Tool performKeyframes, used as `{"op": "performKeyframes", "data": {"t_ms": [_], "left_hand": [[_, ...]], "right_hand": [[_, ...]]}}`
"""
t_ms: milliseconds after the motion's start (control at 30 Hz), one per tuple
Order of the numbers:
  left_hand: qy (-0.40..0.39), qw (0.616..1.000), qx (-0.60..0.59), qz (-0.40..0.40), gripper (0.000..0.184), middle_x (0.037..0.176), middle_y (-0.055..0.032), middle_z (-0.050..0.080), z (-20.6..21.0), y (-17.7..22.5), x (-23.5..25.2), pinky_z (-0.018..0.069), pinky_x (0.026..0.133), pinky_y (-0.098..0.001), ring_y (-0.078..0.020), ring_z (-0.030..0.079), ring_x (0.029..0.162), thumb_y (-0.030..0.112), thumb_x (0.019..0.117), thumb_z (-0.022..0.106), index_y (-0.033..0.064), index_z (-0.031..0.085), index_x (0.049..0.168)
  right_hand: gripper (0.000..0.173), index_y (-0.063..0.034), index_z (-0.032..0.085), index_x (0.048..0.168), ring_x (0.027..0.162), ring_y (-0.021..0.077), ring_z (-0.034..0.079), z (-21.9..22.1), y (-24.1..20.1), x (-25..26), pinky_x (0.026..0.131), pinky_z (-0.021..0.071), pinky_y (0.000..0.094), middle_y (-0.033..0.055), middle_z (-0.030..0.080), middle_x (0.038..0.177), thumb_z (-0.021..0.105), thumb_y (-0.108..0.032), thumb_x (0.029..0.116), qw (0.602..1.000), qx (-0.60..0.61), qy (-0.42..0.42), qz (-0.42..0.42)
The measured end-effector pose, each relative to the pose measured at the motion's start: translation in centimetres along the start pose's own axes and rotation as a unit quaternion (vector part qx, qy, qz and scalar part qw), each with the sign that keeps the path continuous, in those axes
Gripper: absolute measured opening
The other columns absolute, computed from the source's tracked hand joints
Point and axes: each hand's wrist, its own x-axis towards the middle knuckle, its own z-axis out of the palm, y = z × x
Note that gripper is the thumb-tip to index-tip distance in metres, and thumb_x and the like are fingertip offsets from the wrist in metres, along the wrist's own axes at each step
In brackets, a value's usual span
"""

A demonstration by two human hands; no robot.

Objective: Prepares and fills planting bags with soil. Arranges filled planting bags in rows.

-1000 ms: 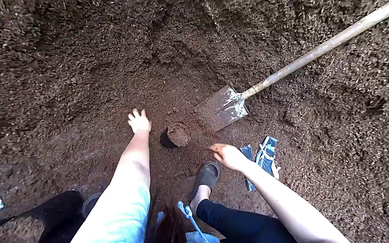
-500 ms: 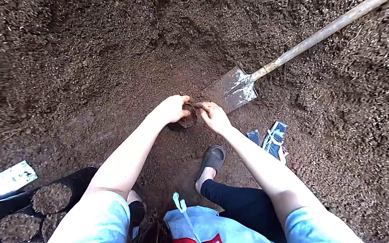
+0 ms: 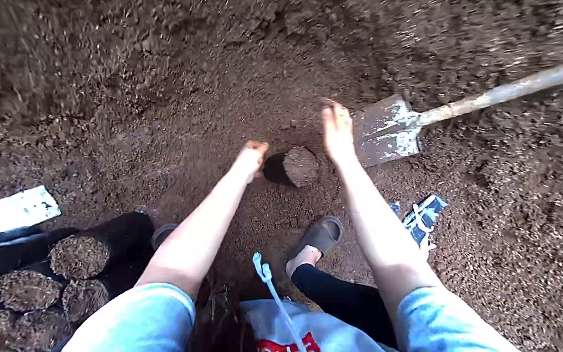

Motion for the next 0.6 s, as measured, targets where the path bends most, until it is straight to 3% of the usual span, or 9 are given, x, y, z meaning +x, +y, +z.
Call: {"op": "performKeyframes", "data": {"t_ms": [33,67,133,233,300,367,500,567,600], "left_hand": [[-0.023,0.998,-0.023,-0.05,0.055,0.15,-0.024,0.049,1.2,-0.5,0.1,0.0483,0.101,-0.0651,-0.0426,0.054,0.132,0.047,0.1104,0.042,0.0154,0.038,0.156],[-0.035,0.995,-0.047,-0.081,0.058,0.155,-0.0247,0.044,2.5,-1.1,0.7,0.0459,0.102,-0.0703,-0.0463,0.049,0.137,0.052,0.1101,0.038,0.0203,0.034,0.159],[-0.033,0.988,-0.101,-0.117,0.064,0.162,-0.026,0.031,4.4,-2.3,2.1,0.041,0.1,-0.0773,-0.0509,0.039,0.143,0.062,0.1072,0.035,0.0275,0.029,0.161],[-0.009,0.957,-0.238,-0.163,0.079,0.161,-0.0258,0.034,6.4,-4.1,2.9,0.0419,0.093,-0.0807,-0.0535,0.041,0.139,0.075,0.0991,0.038,0.0335,0.02,0.163],[-0.013,0.917,-0.35,-0.192,0.075,0.156,-0.0231,0.042,7.0,-3.8,2.7,0.0445,0.093,-0.0776,-0.0493,0.048,0.135,0.072,0.1003,0.04,0.0369,0.017,0.163],[-0.028,0.89,-0.407,-0.201,0.073,0.152,-0.0211,0.048,6.9,-3.5,1.6,0.0452,0.095,-0.0732,-0.0449,0.051,0.132,0.068,0.0998,0.045,0.0379,0.021,0.161],[-0.083,0.882,-0.425,-0.184,0.058,0.137,-0.0147,0.06,3.6,-0.9,-5.1,0.0507,0.095,-0.0571,-0.0314,0.06,0.12,0.058,0.1047,0.044,0.0259,0.041,0.153],[-0.105,0.868,-0.458,-0.16,0.044,0.121,-0.0068,0.066,1.5,0.8,-10.0,0.0563,0.088,-0.0428,-0.019,0.065,0.106,0.047,0.1076,0.043,0.021,0.052,0.142],[-0.118,0.864,-0.472,-0.131,0.041,0.121,-0.0051,0.065,0.2,1.3,-12.6,0.0557,0.088,-0.0386,-0.0153,0.064,0.106,0.041,0.1089,0.043,0.018,0.052,0.141]], "right_hand": [[0.056,-0.0097,0.052,0.149,0.142,0.0292,0.047,0.1,2.0,0.4,0.119,0.0356,0.0493,0.0149,0.05,0.153,0.022,-0.039,0.1119,0.992,0.09,-0.058,0.065],[0.06,-0.0129,0.054,0.146,0.133,0.0239,0.054,1.1,3.5,0.5,0.109,0.045,0.0463,0.0104,0.056,0.147,0.018,-0.045,0.1121,0.967,0.179,-0.12,0.135],[0.067,-0.0207,0.055,0.146,0.127,0.0192,0.06,3.5,5.1,-1.0,0.103,0.0504,0.0474,0.0026,0.061,0.143,0.014,-0.059,0.1082,0.889,0.318,-0.234,0.231],[0.06,-0.0268,0.056,0.144,0.111,0.0196,0.067,5.7,4.7,-3.6,0.091,0.0581,0.0442,0.0031,0.069,0.127,0.02,-0.059,0.1081,0.775,0.485,-0.259,0.31],[0.059,-0.0241,0.056,0.144,0.111,0.0213,0.068,6.0,3.3,-4.1,0.089,0.0588,0.044,0.0054,0.069,0.126,0.02,-0.055,0.1093,0.739,0.541,-0.24,0.321],[0.056,-0.0228,0.058,0.141,0.111,0.0202,0.068,5.4,1.5,-4.9,0.09,0.059,0.0428,0.0043,0.07,0.126,0.023,-0.054,0.1097,0.746,0.53,-0.209,0.344],[0.051,-0.0145,0.056,0.142,0.119,0.0201,0.063,2.5,-4.2,-7.3,0.098,0.055,0.0435,0.0076,0.065,0.133,0.024,-0.043,0.1126,0.792,0.469,-0.168,0.353],[0.052,-0.0072,0.048,0.149,0.138,0.0179,0.05,-0.7,-7.1,-9.6,0.113,0.0451,0.0412,0.0084,0.052,0.151,0.022,-0.035,0.1128,0.832,0.427,-0.209,0.285],[0.055,-0.0035,0.043,0.152,0.147,0.0187,0.04,-2.7,-8.5,-10.5,0.119,0.0382,0.0413,0.0099,0.04,0.161,0.022,-0.034,0.1116,0.847,0.404,-0.245,0.243]]}}
